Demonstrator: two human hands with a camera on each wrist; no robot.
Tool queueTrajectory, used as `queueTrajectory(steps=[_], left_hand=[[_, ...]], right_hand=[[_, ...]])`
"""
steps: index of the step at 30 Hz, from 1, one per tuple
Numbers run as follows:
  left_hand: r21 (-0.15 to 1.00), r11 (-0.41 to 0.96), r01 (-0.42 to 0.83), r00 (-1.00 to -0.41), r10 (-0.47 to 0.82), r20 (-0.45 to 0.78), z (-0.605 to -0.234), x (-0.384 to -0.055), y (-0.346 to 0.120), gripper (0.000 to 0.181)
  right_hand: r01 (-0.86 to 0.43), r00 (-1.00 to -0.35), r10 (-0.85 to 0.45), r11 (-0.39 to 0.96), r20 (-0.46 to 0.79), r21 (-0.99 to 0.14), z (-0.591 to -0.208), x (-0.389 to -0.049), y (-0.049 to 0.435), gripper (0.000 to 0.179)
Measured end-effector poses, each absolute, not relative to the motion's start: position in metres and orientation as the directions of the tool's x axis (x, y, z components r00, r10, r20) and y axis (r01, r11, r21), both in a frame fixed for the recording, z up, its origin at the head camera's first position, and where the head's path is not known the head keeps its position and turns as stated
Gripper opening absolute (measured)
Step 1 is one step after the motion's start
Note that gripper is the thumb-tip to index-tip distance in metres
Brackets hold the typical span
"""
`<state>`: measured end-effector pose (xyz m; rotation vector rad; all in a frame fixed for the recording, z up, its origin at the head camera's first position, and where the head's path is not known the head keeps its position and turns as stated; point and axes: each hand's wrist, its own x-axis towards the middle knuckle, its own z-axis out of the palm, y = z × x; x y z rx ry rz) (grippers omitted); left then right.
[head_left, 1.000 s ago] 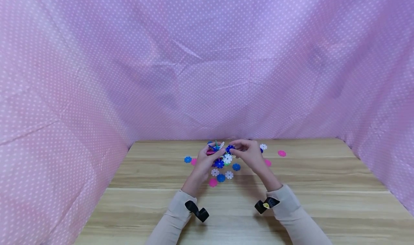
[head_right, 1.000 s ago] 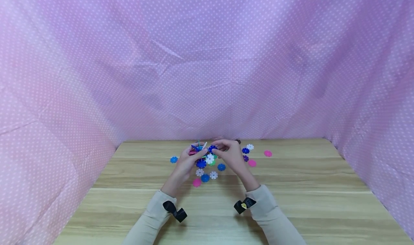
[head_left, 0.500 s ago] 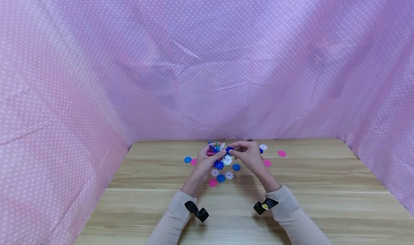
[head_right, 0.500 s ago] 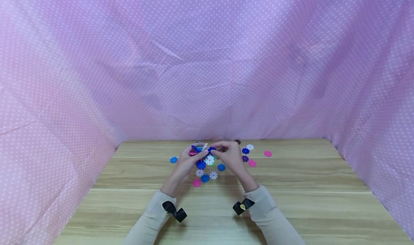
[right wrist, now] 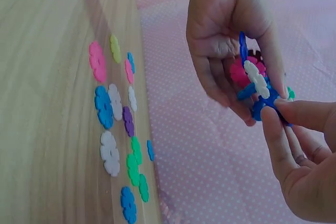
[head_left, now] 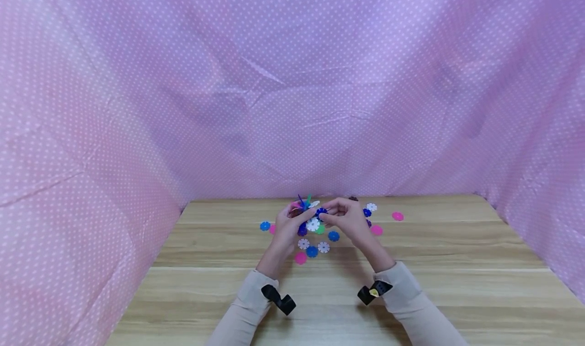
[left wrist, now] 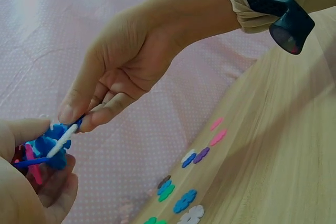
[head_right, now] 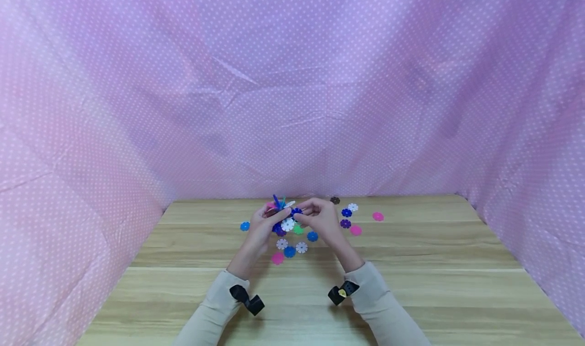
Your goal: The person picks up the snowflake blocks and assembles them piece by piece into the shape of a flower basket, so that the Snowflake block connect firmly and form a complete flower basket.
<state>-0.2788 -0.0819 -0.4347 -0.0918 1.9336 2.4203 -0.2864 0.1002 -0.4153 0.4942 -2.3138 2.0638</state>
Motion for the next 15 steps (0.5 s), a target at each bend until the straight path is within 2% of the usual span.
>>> queueTrajectory(steps=[8,12,15], left_hand=[[0.973,-0.220,-0.063,-0.998,0.022,-0.059,-0.434,-0.276,-0.084,0.036],[0.968,-0.244,-0.062,-0.998,0.015,-0.060,-0.433,-0.278,-0.086,0.040],[0.975,-0.213,-0.056,-0.998,-0.022,-0.063,-0.432,-0.279,-0.090,0.044]], right_hand=[[-0.195,-0.946,-0.278,0.085,0.165,-0.977,-0.413,-0.282,0.100,0.029],[-0.201,-0.932,-0.331,0.126,0.150,-0.971,-0.411,-0.283,0.104,0.031],[-0.209,-0.922,-0.364,0.175,0.133,-0.962,-0.411,-0.287,0.110,0.031]])
